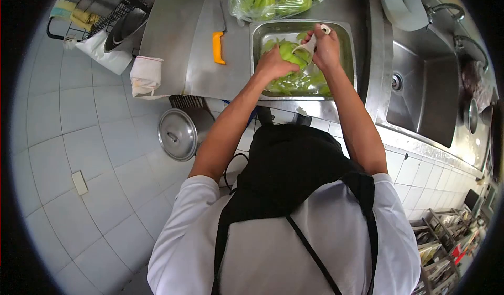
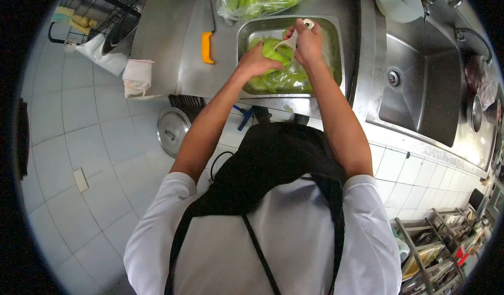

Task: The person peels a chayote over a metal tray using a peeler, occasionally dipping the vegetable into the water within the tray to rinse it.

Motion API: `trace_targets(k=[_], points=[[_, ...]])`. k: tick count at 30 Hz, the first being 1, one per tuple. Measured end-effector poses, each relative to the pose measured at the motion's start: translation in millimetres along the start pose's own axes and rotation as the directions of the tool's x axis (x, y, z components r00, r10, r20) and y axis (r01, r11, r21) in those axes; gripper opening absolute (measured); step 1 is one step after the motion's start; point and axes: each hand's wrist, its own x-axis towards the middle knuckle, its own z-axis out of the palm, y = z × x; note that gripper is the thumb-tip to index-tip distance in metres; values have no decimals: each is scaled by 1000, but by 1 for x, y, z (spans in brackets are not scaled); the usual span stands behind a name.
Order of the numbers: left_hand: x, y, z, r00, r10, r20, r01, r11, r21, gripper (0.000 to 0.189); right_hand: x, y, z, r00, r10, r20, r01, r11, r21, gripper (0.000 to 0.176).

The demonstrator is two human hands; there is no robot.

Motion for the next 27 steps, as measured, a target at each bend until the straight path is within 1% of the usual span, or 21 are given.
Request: trace_targets(k=[3,6,9,10,12,13,15,16,18,21,22,24,25,26,27], points=[[10,3,2,995,45,88,-50,997,56,92,2,2,3,999,7,31,-8,1000,26,25],[16,11,6,992,-91,88,81,991,111,83,2,7,6,1000,28,10,-28,999,20,26],[8,14,11,996,-89,9,87,990,110,77,1,14,8,996,-80,-49,80,997,-13,27],[9,12,13,998,-64,8,63,992,106,76,2,15,8,992,-103,-71,103,995,-13,29],[10,9,13,1000,-17,-3,17,995,101,76,6,14,10,988,-127,-90,120,990,-74,21],[11,11,12,998,-59,17,57,994,93,76,5,14,11,986,-137,-100,126,986,-107,17],[13,17,9,989,-139,52,135,988,77,75,8,13,14,980,-179,-88,166,977,-136,18],[15,13,9,988,-133,72,129,989,66,74,9,14,15,977,-199,-82,185,971,-150,18],[19,11,6,988,-113,109,108,993,44,72,14,15,16,966,-220,-133,191,961,-199,19],[13,15,-1,976,-126,180,120,992,41,82,25,18,11,943,-278,-181,233,944,-232,20],[9,16,-4,982,-107,156,99,994,54,87,34,19,5,933,-305,-190,258,937,-237,21],[-2,20,-8,992,-61,113,52,995,83,95,41,19,-9,918,-341,-200,264,905,-334,22],[1,20,-6,995,-65,76,58,994,91,98,49,16,-10,909,-366,-199,274,885,-377,22],[1,12,2,996,-78,52,73,992,102,101,49,18,-16,912,-345,-222,260,904,-338,23],[1,10,5,996,-82,32,79,993,93,102,50,15,-15,903,-386,-188,306,887,-347,22]])
